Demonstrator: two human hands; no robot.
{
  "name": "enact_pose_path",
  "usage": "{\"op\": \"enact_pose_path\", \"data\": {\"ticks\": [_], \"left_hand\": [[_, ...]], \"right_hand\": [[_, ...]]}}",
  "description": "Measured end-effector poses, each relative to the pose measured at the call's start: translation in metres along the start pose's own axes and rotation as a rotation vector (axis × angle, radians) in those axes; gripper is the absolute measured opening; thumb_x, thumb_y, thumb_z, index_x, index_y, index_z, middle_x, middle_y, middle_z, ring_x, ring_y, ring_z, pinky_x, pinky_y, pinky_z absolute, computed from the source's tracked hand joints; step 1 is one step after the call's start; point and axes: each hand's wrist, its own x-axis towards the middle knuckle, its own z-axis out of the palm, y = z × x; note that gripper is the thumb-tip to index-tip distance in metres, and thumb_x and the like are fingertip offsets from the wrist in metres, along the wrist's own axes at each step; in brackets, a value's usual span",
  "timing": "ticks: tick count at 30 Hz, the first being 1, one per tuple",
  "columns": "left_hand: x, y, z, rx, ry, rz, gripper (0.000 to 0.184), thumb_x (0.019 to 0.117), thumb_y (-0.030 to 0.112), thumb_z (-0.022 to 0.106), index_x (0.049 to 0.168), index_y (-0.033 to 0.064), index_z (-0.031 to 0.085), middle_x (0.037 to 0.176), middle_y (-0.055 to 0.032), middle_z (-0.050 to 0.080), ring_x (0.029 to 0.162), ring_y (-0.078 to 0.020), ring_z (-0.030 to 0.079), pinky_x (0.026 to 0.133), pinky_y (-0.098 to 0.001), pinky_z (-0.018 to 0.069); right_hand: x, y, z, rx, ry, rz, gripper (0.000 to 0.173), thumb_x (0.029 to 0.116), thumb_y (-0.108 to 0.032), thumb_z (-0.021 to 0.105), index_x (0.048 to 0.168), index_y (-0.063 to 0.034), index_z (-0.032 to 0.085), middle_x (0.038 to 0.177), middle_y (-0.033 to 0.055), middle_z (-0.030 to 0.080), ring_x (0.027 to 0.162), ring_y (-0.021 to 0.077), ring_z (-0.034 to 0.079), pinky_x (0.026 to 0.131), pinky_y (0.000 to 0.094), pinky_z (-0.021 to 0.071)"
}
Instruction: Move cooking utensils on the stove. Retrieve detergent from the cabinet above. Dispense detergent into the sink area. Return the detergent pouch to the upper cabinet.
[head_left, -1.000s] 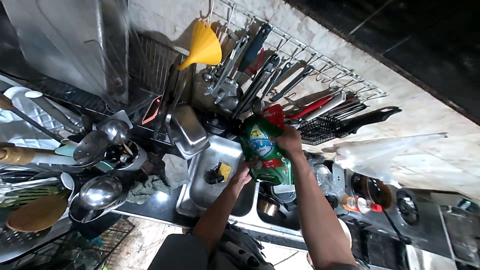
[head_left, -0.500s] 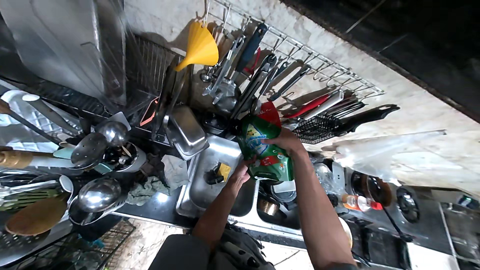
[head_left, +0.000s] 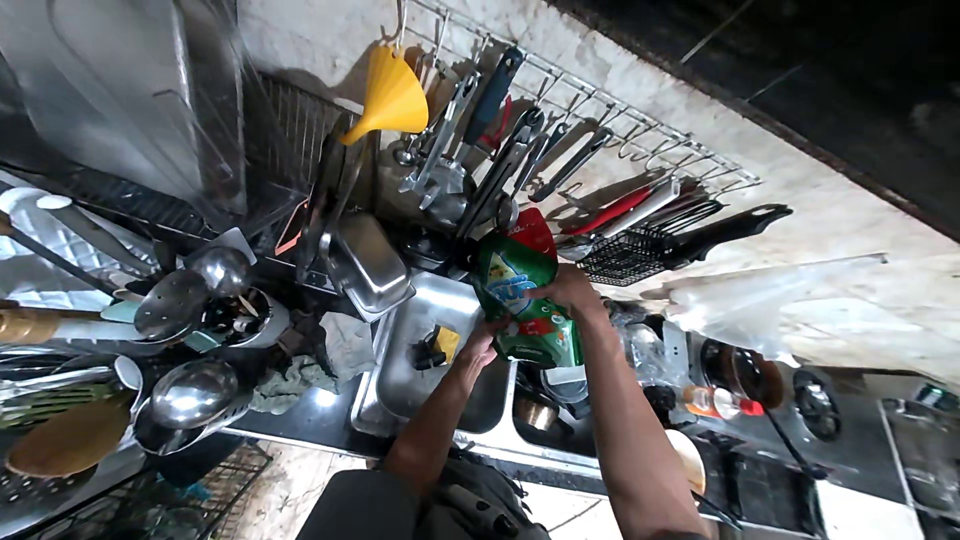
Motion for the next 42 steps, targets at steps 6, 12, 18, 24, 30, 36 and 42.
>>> {"op": "enact_pose_path", "data": {"ticks": [6, 12, 18, 24, 30, 36, 42], "left_hand": [[0.000, 0.000, 0.002, 0.030, 0.031, -0.004, 0.029, 0.1005, 0.008, 0.060, 0.129, 0.0032, 0.053, 0.105, -0.0109, 0.069, 0.093, -0.0202, 0.068, 0.086, -0.0408, 0.0589], [-0.002, 0.002, 0.004, 0.072, 0.043, -0.014, 0.028, 0.1005, 0.009, 0.060, 0.128, 0.0034, 0.054, 0.103, -0.0101, 0.069, 0.091, -0.0190, 0.068, 0.085, -0.0396, 0.0590], [-0.005, 0.005, 0.007, 0.091, 0.040, -0.005, 0.032, 0.1001, 0.008, 0.061, 0.131, 0.0027, 0.053, 0.105, -0.0110, 0.069, 0.094, -0.0199, 0.069, 0.086, -0.0406, 0.0591], [-0.002, 0.007, 0.004, 0.083, 0.027, -0.004, 0.033, 0.0995, 0.007, 0.061, 0.131, 0.0033, 0.052, 0.106, -0.0114, 0.069, 0.095, -0.0204, 0.069, 0.087, -0.0413, 0.0590], [-0.002, 0.008, 0.004, 0.101, 0.034, -0.013, 0.033, 0.0994, 0.007, 0.061, 0.131, 0.0033, 0.052, 0.105, -0.0112, 0.069, 0.094, -0.0201, 0.069, 0.086, -0.0408, 0.0592], [-0.001, 0.008, 0.003, 0.100, 0.022, -0.012, 0.031, 0.1002, 0.006, 0.059, 0.130, 0.0033, 0.052, 0.104, -0.0108, 0.069, 0.093, -0.0201, 0.069, 0.085, -0.0406, 0.0593], [0.000, 0.008, 0.001, 0.110, 0.031, -0.021, 0.035, 0.0995, 0.007, 0.061, 0.133, 0.0033, 0.051, 0.105, -0.0116, 0.069, 0.093, -0.0204, 0.069, 0.085, -0.0407, 0.0591]], "right_hand": [[0.000, 0.003, 0.003, 0.008, 0.001, 0.022, 0.066, 0.0691, -0.030, 0.096, 0.118, 0.0035, 0.068, 0.115, 0.0270, 0.069, 0.111, 0.0432, 0.065, 0.098, 0.0654, 0.0495], [0.001, 0.009, 0.005, 0.058, 0.000, 0.021, 0.061, 0.0703, -0.027, 0.095, 0.117, 0.0013, 0.069, 0.115, 0.0254, 0.069, 0.111, 0.0410, 0.065, 0.098, 0.0638, 0.0504], [-0.004, 0.005, 0.003, 0.047, 0.003, 0.048, 0.058, 0.0729, -0.027, 0.094, 0.116, 0.0025, 0.068, 0.113, 0.0260, 0.069, 0.109, 0.0419, 0.066, 0.096, 0.0643, 0.0507], [-0.003, 0.006, 0.004, 0.058, 0.023, 0.054, 0.058, 0.0725, -0.028, 0.094, 0.115, 0.0016, 0.069, 0.113, 0.0253, 0.070, 0.109, 0.0415, 0.066, 0.096, 0.0641, 0.0510], [-0.002, 0.008, 0.005, 0.045, 0.028, 0.041, 0.054, 0.0736, -0.027, 0.093, 0.113, 0.0018, 0.070, 0.112, 0.0257, 0.070, 0.109, 0.0423, 0.066, 0.096, 0.0644, 0.0508], [-0.002, 0.008, 0.007, 0.041, 0.034, 0.043, 0.052, 0.0747, -0.026, 0.092, 0.114, 0.0006, 0.070, 0.112, 0.0246, 0.070, 0.109, 0.0413, 0.066, 0.097, 0.0643, 0.0504], [-0.001, 0.011, 0.009, 0.057, 0.039, 0.041, 0.050, 0.0747, -0.023, 0.092, 0.113, 0.0010, 0.070, 0.110, 0.0250, 0.070, 0.107, 0.0418, 0.067, 0.095, 0.0651, 0.0505]]}}
